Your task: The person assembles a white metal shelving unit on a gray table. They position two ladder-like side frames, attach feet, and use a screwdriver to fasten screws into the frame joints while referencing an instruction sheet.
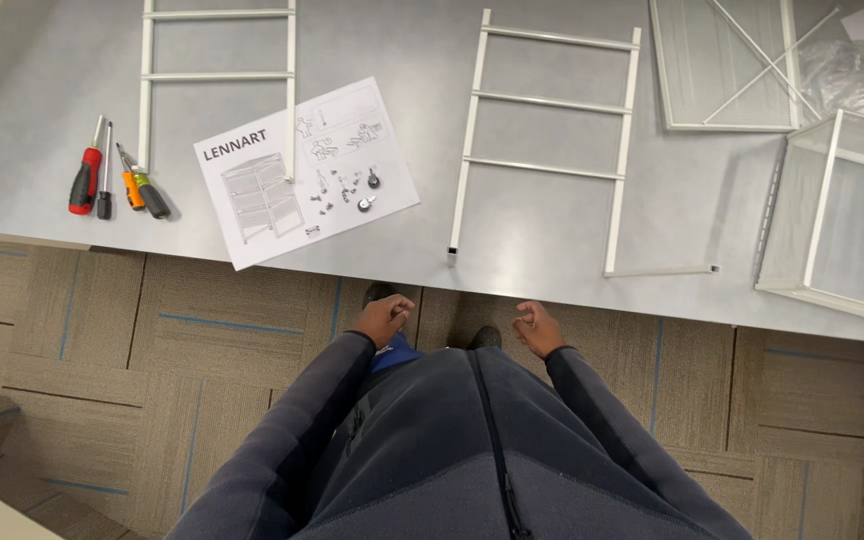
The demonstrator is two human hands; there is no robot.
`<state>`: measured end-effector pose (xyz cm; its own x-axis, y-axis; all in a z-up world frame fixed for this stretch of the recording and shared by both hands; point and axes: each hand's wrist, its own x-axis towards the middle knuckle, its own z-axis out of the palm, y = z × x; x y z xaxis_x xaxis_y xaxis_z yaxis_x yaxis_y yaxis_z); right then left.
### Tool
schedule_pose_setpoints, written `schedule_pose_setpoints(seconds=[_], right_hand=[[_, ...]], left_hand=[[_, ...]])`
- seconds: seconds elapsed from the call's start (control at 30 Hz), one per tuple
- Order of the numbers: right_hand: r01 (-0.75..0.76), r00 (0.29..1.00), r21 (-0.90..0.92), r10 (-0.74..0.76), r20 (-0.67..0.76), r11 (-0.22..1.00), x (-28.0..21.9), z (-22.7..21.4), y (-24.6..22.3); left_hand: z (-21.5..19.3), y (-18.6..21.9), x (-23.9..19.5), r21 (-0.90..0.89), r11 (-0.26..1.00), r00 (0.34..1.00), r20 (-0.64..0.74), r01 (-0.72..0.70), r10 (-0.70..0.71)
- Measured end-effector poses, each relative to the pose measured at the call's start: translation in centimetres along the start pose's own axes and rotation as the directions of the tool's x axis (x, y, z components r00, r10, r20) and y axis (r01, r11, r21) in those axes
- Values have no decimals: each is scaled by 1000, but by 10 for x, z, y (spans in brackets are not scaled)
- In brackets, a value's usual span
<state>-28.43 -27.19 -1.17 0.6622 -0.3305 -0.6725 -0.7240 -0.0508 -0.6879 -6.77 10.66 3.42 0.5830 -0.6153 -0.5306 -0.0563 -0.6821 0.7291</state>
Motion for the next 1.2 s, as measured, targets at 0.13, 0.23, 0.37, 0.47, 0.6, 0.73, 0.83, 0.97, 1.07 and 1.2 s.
schedule_pose_setpoints(seconds=[0.13,0.23,0.37,0.47,0.6,0.73,0.83,0.97,1.07,1.2], right_hand=[[-31,999,-20,30,-24,999,-1,26,-21],[-37,999,-12,36,-24,999,-4,49,-42],[-40,999,-5,40,23,999,-12,82,-67],[-56,998,-57,56,6,997,-20,96,-85],[-113,993,3,113,-19,994,-21,114,-95],[-123,990,17,124,-72,992,-25,119,-92],[-147,983,108,157,-93,983,-31,120,-88],[-153,976,159,175,-132,975,-55,131,-80],[-180,967,198,210,-141,964,-62,142,-56],[-195,963,48,200,-182,980,-79,151,-47]], left_hand=[[-35,-31,-1,-59,998,999,-35,21,-23],[-59,-58,6,-57,998,999,-46,19,-22],[-90,-82,9,-132,991,998,-67,12,-21],[-116,-92,14,-122,990,992,-102,64,-77],[-157,-95,24,-179,978,982,-136,102,-127],[-201,-107,61,-197,975,916,-365,98,-166],[-238,-99,96,-176,979,844,-504,106,-182],[-275,-103,148,-25,991,758,-642,129,-114],[-293,-116,193,64,967,755,-639,245,-149],[-303,-94,209,201,929,795,-591,311,-138]])
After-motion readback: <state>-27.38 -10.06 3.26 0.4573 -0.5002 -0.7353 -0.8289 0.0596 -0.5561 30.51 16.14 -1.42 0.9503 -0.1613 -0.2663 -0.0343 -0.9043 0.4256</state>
